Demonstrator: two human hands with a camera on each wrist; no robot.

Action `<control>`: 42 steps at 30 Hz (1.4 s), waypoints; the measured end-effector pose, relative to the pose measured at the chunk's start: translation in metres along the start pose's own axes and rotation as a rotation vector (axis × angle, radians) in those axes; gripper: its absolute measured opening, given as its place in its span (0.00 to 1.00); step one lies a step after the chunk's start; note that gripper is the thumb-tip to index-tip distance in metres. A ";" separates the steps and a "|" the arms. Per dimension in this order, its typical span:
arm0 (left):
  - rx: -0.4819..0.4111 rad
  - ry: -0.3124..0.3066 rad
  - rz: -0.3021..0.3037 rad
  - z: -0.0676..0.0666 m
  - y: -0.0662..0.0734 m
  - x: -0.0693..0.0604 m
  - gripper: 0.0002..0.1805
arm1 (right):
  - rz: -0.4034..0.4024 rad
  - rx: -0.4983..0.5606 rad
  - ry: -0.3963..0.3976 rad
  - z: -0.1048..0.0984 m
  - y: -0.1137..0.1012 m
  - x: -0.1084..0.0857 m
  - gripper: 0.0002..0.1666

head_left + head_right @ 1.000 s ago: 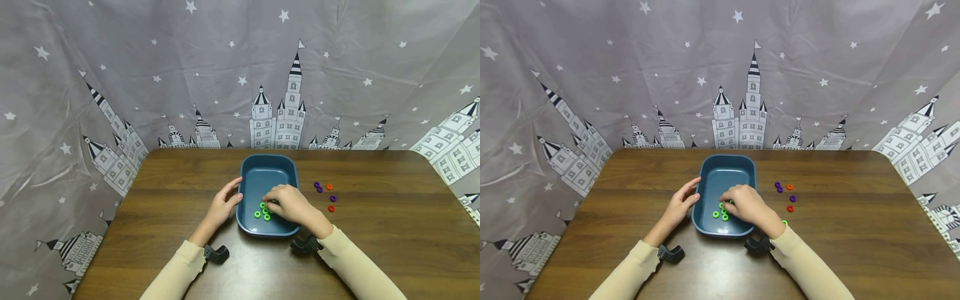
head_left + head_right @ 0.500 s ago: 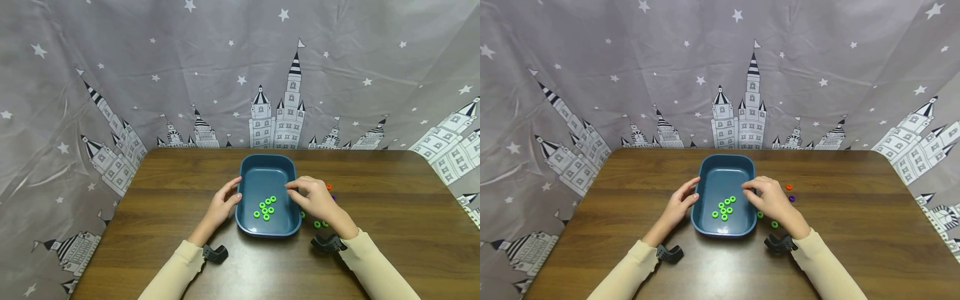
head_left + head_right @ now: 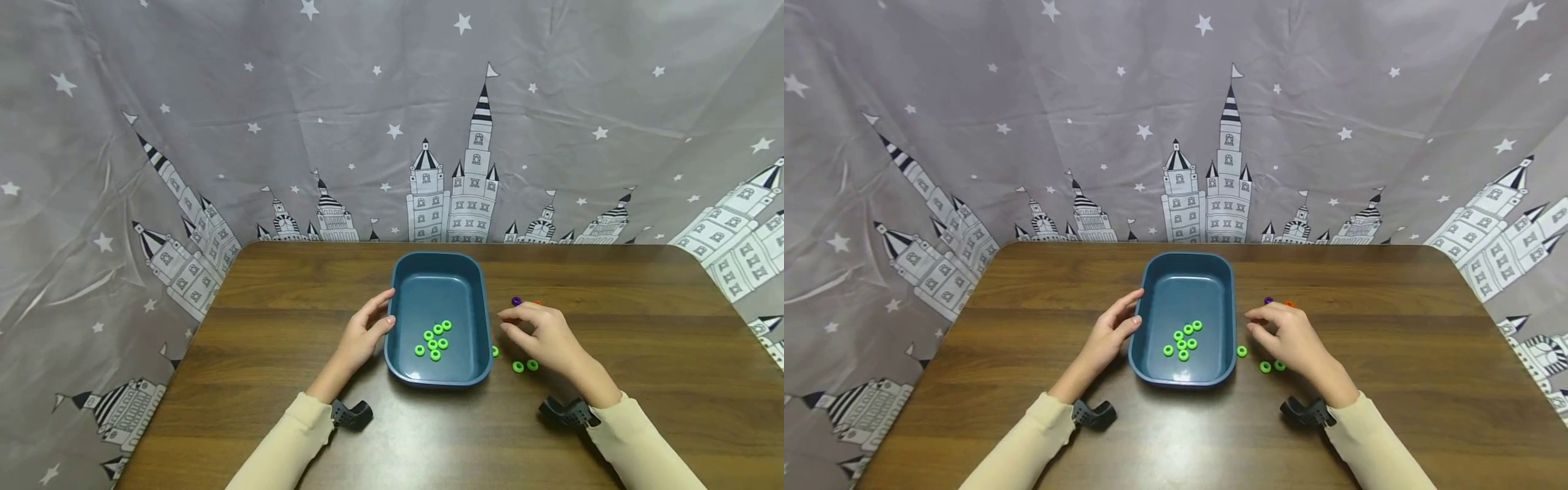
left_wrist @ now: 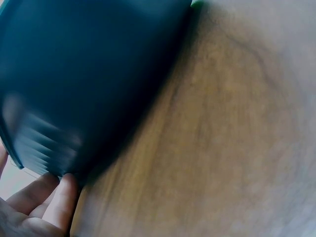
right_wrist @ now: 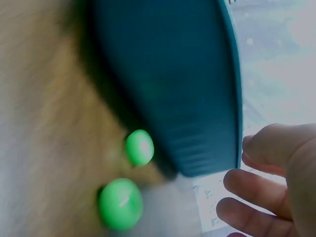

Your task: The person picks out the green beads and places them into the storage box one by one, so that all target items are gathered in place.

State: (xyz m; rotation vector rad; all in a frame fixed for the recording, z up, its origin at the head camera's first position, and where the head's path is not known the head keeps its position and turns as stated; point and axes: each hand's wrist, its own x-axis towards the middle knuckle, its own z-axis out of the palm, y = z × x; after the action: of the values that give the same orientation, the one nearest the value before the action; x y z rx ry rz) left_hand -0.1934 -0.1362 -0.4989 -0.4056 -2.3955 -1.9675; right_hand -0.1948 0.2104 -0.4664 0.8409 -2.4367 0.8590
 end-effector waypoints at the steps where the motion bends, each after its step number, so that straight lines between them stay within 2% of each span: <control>1: -0.003 0.001 0.000 0.000 0.000 0.000 0.28 | 0.005 -0.010 -0.007 -0.001 0.002 -0.003 0.09; 7: -0.003 -0.002 0.009 0.000 -0.002 0.000 0.29 | 0.009 -0.021 -0.037 -0.007 0.010 -0.023 0.11; 14: -0.002 0.000 -0.005 0.000 -0.001 0.000 0.29 | -0.030 0.012 -0.021 -0.011 0.016 -0.041 0.14; 20: 0.001 0.004 -0.011 0.000 0.000 0.000 0.28 | -0.039 0.005 -0.024 -0.012 0.014 -0.046 0.15; 30: 0.004 0.004 -0.006 0.000 0.001 0.000 0.28 | -0.009 -0.044 -0.042 -0.014 0.014 -0.061 0.17; 42: 0.007 0.003 0.001 0.000 -0.001 0.000 0.28 | 0.013 -0.061 -0.081 -0.014 0.018 -0.064 0.16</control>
State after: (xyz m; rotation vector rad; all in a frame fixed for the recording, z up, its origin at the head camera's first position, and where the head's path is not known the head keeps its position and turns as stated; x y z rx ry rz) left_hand -0.1937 -0.1362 -0.5004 -0.4032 -2.3998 -1.9568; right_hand -0.1575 0.2569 -0.4995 0.8535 -2.5276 0.7654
